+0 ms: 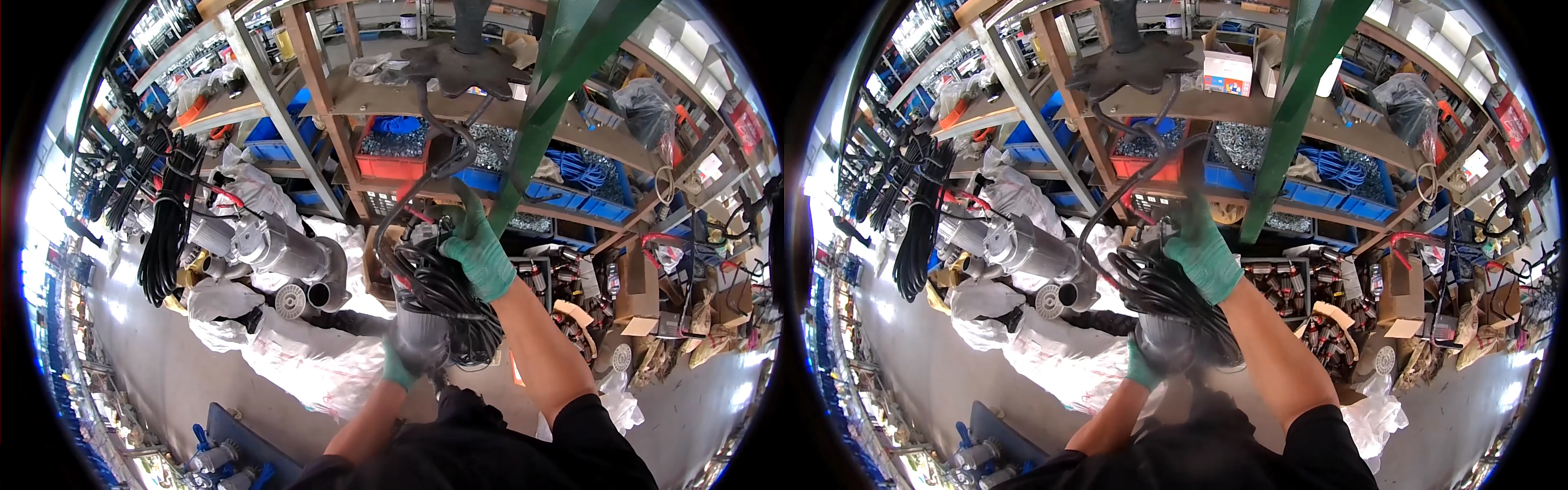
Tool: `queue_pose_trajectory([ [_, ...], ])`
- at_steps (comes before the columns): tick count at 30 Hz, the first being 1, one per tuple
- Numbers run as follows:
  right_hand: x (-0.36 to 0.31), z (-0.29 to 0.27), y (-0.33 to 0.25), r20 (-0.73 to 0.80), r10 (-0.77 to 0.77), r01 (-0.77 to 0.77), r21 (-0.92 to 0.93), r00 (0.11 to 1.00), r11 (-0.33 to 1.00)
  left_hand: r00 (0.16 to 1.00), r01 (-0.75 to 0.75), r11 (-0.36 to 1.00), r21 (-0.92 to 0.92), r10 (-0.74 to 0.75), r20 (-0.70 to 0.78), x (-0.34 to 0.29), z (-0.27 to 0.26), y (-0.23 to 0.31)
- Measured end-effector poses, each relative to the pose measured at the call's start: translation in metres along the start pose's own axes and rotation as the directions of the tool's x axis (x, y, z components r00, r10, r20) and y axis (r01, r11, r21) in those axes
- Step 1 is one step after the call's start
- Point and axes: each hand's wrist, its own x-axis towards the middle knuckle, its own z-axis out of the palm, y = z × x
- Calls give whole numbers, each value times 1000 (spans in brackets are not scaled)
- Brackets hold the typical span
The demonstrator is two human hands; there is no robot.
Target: The person unloads water pumps from a blue cart by hand, placing each one onto a white sack on a shelf and coiling its power cord.
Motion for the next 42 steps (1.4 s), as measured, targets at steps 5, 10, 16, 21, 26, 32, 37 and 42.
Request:
queue_pose_trajectory([
  [5, 6, -12, 5, 91, -33, 37, -46, 995, 998, 997, -26, 995, -97, 33, 72, 6, 12, -1],
  [10, -2, -10, 7, 74, 19, -15, -59, 997, 998, 825, -504, 197, 841, 396, 402, 11, -12, -11],
  [16, -4, -15, 12, 123, -42, 41, 11, 991, 999, 985, -101, 994, -29, 104, 139, 3, -8, -7],
  [21, 25, -30, 28, 222, -243, 307, -327, 944, 894, 990, -84, 986, -141, 99, 102, 3, -1, -1],
  [26, 40, -21, 13, 205, -137, 236, -604, 969, 761, 999, -47, 996, -75, 47, -2, -3, 8, 5],
  [32, 37, -4, 2, 278, -56, 82, -82, 959, 993, 996, -90, 992, -93, 90, -4, -4, 4, 11],
  [37, 32, -2, 11, 364, 33, -52, 45, 931, 998, 990, -130, 985, -117, 135, 29, -12, -8, 15],
  [42, 40, 3, 14, 350, 116, -75, -128, 930, 989, 992, -126, 985, -120, 122, -35, -25, 5, 17],
])
